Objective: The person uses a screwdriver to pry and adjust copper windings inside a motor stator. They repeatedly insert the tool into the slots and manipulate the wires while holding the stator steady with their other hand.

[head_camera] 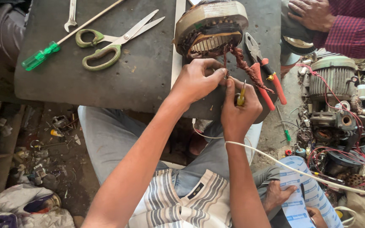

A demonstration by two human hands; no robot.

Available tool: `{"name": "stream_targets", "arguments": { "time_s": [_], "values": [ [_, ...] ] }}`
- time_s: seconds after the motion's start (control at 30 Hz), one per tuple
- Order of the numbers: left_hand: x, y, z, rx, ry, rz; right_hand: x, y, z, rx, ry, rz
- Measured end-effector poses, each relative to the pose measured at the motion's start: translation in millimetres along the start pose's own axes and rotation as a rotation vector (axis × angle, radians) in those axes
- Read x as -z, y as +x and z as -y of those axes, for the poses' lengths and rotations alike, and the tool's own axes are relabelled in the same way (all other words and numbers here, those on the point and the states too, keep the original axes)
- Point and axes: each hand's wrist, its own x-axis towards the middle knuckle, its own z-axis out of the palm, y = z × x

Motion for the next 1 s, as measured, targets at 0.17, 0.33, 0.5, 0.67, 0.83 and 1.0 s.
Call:
{"name": "stream_targets", "arguments": {
  "time_s": [0.17,0.33,0.5,0.67,0.83,1.0],
  "values": [
    [-4,0,0,0.004,0.037,0.003,2,13,3,-0.468,0.464,0.112],
    [-8,-4,2,0.012,-0.129,-0.018,14,25,5,-0.770,0.743,0.263],
    [-4,-2,7,0.060,-0.210,0.016,8,17,14,-0.725,0.615,0.224],
    [-4,-2,9,0.005,-0.114,-0.035,8,-14,27,0.190,-0.158,-0.100],
    [-7,-6,6,0.096,-0.247,-0.001,13,-16,27,0.299,-0.288,-0.009],
    [-6,-8,1,0.058,-0.098,-0.066,-3,-14,15,0.118,-0.242,0.013]
  ]
}}
